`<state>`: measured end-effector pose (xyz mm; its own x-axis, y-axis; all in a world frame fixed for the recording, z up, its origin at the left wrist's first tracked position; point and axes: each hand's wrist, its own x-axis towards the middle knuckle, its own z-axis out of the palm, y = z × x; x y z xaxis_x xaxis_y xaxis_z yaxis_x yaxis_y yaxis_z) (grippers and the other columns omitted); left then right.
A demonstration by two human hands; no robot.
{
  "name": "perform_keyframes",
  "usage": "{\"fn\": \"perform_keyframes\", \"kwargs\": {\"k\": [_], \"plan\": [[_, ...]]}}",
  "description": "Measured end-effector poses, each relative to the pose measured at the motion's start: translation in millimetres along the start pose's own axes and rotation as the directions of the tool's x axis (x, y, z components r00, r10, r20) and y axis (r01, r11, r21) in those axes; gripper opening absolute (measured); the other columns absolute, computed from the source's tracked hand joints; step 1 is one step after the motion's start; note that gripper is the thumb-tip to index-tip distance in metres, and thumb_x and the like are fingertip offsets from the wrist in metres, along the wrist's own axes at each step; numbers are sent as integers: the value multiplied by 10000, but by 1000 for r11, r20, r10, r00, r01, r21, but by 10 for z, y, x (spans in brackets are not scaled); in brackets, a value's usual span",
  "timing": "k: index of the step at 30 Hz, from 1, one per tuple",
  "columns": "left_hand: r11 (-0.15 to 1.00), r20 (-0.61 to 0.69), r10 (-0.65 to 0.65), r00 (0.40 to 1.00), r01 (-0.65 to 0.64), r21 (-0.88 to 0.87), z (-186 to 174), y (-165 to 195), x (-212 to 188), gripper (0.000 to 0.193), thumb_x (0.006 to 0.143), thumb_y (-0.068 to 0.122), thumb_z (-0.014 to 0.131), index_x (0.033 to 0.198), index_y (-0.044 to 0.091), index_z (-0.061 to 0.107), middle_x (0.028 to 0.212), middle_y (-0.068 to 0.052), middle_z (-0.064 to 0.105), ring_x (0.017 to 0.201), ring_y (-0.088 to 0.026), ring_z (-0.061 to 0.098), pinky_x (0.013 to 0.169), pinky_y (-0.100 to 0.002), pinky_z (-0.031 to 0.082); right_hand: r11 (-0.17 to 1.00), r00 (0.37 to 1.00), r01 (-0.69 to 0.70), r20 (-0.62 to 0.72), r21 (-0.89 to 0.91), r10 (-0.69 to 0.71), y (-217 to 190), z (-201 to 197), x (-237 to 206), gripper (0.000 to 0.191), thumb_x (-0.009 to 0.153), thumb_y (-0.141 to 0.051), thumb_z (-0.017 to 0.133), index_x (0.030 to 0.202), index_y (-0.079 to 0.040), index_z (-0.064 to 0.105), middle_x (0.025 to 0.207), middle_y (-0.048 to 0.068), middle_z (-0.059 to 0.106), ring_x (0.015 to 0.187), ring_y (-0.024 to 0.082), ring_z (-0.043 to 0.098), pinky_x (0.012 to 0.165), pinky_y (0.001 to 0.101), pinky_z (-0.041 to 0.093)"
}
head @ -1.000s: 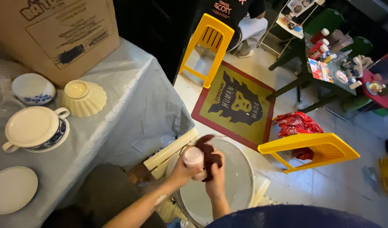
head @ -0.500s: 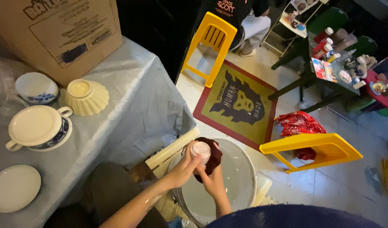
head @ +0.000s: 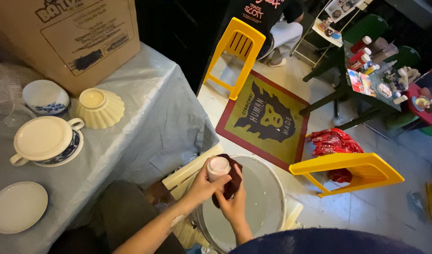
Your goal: The person unwraps ceramic cups and bowls from newspaper wrapping on a table, then washes each item in a large basin of water using a brown cloth, wiping the surfaces and setting the cleaned pieces on the table.
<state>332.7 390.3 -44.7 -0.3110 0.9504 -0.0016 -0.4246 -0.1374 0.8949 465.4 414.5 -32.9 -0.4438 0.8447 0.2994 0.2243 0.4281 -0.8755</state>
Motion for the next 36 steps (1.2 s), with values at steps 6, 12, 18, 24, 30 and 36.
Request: {"fn": "perform_keyframes", "kwargs": {"k": [6,12,18,24,30,36], "plan": [[998,-17,-59,998,58,-37,-50,76,-78,650,831,114,798,1389,90,467,1265,-46,627,1177,-146,608,982,-335,524,997,994,49,-90,-53,-54,-117,89,-2,725,778,-8,810,1438,0,511,1434,193,591,1329,334,588,1099,407,458],[997,-72,67,995,-69,-27,-144,-32,-79,647,851,150,784,1408,95,460,1268,-41,595,1181,-143,579,1004,-327,490,974,976,185,-94,-130,-198,-7,92,-48,576,838,18,732,1394,-28,591,1471,180,579,1359,334,584,1119,411,465],[995,-56,41,998,-36,91,-353,120,-94,806,782,218,821,1427,143,344,1253,-21,566,1162,-136,570,985,-321,494,580,917,-105,-146,807,370,142,25,180,495,994,-136,554,1478,-54,492,1450,130,581,1329,307,543,1131,440,404],[670,49,232,971,-197,716,-96,610,-220,782,697,225,890,1387,122,537,1245,-100,662,1167,-282,639,960,-386,518,819,996,-83,16,567,90,-108,-66,340,659,881,-149,716,1480,-38,464,1418,123,581,1317,248,557,1118,391,433],[463,167,363,917,-333,822,71,883,-253,800,632,242,904,1366,141,603,1216,-74,679,1122,-306,646,928,-419,527,925,997,-83,29,371,78,-16,-176,398,592,857,-177,791,1382,-10,575,1341,152,640,1226,249,616,1073,395,491],[753,74,341,937,-319,575,84,828,-192,740,714,281,894,1301,28,522,1223,-150,618,1096,-335,645,911,-416,526,596,934,-203,-28,777,355,255,-136,405,472,936,-286,667,1329,-62,532,1225,138,633,1112,253,635,962,400,520]]}}
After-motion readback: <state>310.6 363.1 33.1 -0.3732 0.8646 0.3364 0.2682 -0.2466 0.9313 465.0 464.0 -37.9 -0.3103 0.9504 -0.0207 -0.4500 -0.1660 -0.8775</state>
